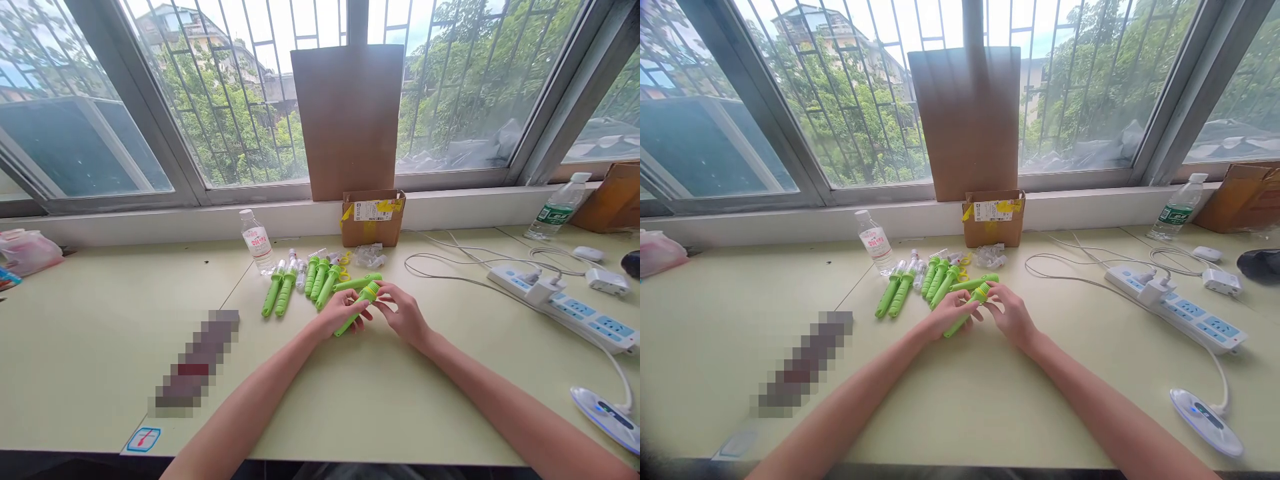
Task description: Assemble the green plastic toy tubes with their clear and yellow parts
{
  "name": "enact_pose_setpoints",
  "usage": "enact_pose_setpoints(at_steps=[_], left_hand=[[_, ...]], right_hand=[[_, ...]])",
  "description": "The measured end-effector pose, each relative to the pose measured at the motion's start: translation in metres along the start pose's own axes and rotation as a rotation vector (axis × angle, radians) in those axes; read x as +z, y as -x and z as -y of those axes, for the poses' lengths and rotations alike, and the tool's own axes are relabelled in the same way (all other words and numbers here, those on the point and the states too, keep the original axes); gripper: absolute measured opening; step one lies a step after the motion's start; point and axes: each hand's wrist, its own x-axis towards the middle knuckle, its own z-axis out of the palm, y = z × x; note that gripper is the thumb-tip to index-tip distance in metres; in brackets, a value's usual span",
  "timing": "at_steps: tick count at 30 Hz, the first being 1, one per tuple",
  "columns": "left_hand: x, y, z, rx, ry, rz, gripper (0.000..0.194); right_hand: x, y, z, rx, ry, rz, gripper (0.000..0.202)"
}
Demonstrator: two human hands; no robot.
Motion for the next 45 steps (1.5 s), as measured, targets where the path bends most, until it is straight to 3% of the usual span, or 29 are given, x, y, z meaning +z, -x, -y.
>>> enact_pose_setpoints(at_steps=[6, 10, 17, 28, 33, 37, 45], left_hand=[[-0.0019, -0.0001, 0.0006, 0.007, 0.001, 0.056, 0.047], [-0.0027, -0.0012, -0.0012, -0.012, -0.029, 0.079, 0.045], [-0.0015, 0.0012, -0.004, -0.03, -0.105, 0.024, 0.049], [-0.0018, -0.0006, 0.0006, -0.011, -0.026, 0.052, 0.05], [-0.0026, -0.0012, -0.0018, 0.009, -0.095, 0.074, 0.053], [-0.0014, -0.001, -0.001, -0.004, -0.147, 0.025, 0.047], [0.0004, -0.0002, -0.0009, -0.012, -0.043, 0.009, 0.046]], right_hand=[[-0.0017, -0.0003, -0.0005, -0.004, 0.001, 0.038, 0.018], [0.0003, 0.0005, -0.0046, -0.017, 0.019, 0.029, 0.009], [0.0025, 0.0019, -0.0055, -0.053, 0.038, 0.0, 0.006], [-0.0002, 0.0004, -0.0036, -0.027, 0.005, -0.008, 0.007], [-0.0004, 0.0005, -0.0058, -0.022, 0.007, -0.009, 0.007], [0.0004, 0.0007, -0.0053, -0.036, 0.012, -0.015, 0.007], [0.0002, 0.0001, -0.0021, -0.032, 0.019, -0.018, 0.009]])
